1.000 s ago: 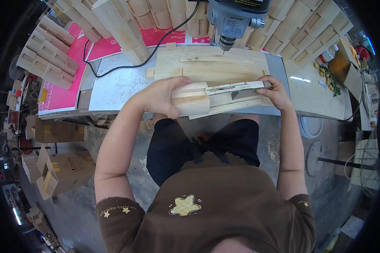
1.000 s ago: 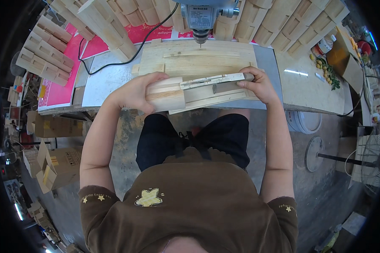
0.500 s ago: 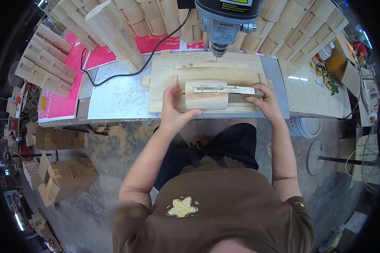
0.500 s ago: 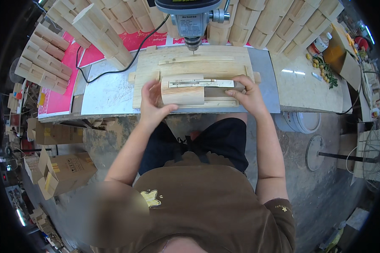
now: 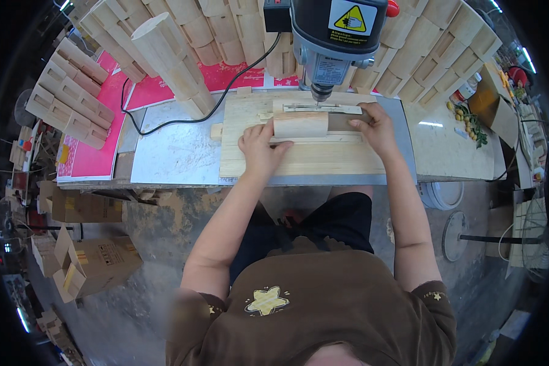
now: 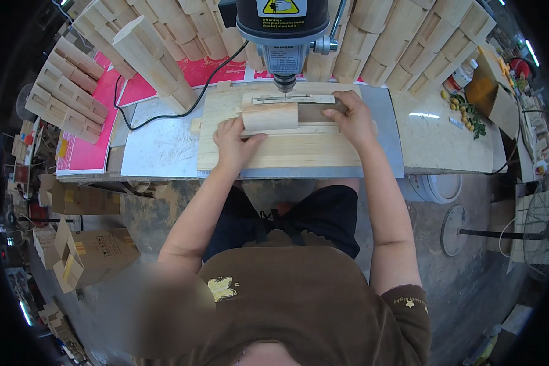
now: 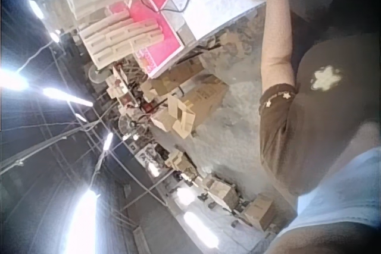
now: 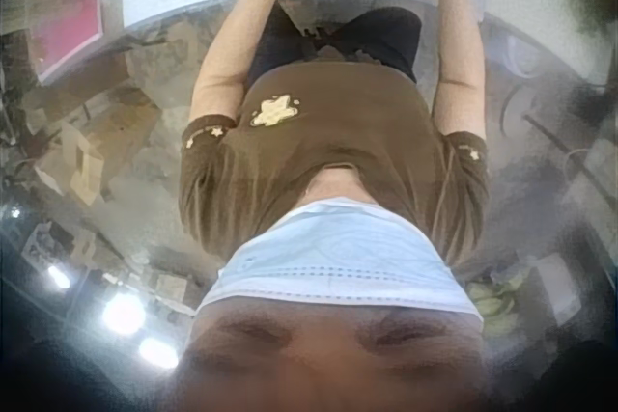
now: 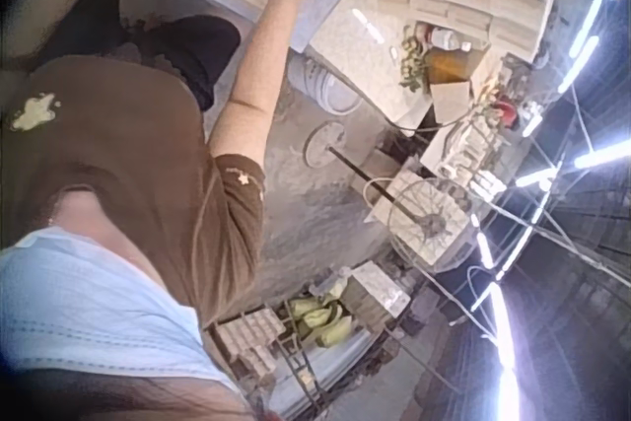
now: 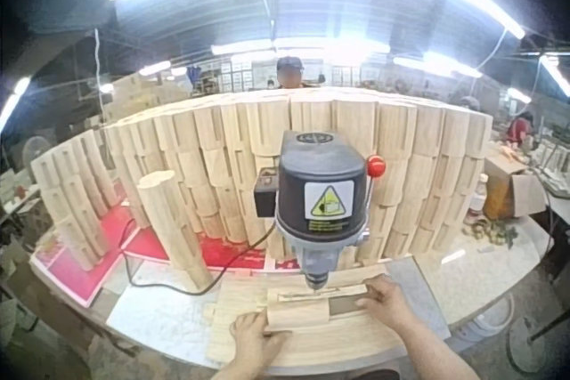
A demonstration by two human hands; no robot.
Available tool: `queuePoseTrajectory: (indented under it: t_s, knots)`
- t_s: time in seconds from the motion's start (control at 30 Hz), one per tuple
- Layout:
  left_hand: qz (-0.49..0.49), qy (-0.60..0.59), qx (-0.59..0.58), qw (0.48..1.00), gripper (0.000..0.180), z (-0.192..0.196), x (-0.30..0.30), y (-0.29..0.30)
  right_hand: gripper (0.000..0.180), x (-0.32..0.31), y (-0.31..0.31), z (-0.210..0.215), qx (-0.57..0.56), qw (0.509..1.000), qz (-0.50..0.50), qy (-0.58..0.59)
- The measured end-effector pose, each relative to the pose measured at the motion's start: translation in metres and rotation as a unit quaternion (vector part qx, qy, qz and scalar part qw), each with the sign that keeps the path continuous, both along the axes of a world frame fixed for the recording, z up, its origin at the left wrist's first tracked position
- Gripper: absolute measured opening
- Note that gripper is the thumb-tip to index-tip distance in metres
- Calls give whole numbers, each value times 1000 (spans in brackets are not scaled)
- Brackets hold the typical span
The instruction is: Drill holes into cylindrical wooden blocks using a stationary drill press.
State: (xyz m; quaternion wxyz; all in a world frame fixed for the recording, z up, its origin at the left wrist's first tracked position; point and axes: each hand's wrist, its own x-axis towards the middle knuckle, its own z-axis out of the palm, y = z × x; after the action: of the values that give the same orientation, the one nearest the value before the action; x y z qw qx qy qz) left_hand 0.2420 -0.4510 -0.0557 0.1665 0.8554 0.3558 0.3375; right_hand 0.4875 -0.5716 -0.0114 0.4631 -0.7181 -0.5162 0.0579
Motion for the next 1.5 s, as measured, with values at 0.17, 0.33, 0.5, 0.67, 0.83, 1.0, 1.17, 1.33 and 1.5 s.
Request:
queuePoseTrajectory:
  t_s: [0.17,0.33,0.5,0.67,0.83,1.0,1.17,1.33,1.5]
  knots:
    - [-19,-19,-32,999,58,-7,0,10,37,-1,0,-1,4,1000,10,-7]
    - [-40,-35,-49,997,58,-11,-1,15,32,11,-5,47,-2,997,20,68]
    - [-28,-19,-27,999,58,-8,-3,13,26,26,32,171,242,968,-32,59]
    - [-48,-39,-73,995,57,-8,-1,12,37,13,79,204,88,996,-32,11]
    - [-38,-26,-81,996,57,-3,2,11,26,-17,42,200,107,950,-147,-254]
    - [-45,-36,-75,996,56,-6,0,14,23,-56,-1,165,140,958,-125,-217]
    - [-34,-39,-63,997,55,-7,-4,14,7,-74,-13,112,206,961,-98,-155]
    - [-30,-26,-62,997,56,-10,0,11,12,-69,-10,59,215,960,-98,-152]
    - [-30,-27,-39,998,57,-9,-1,10,17,-59,2,34,255,948,-82,-170]
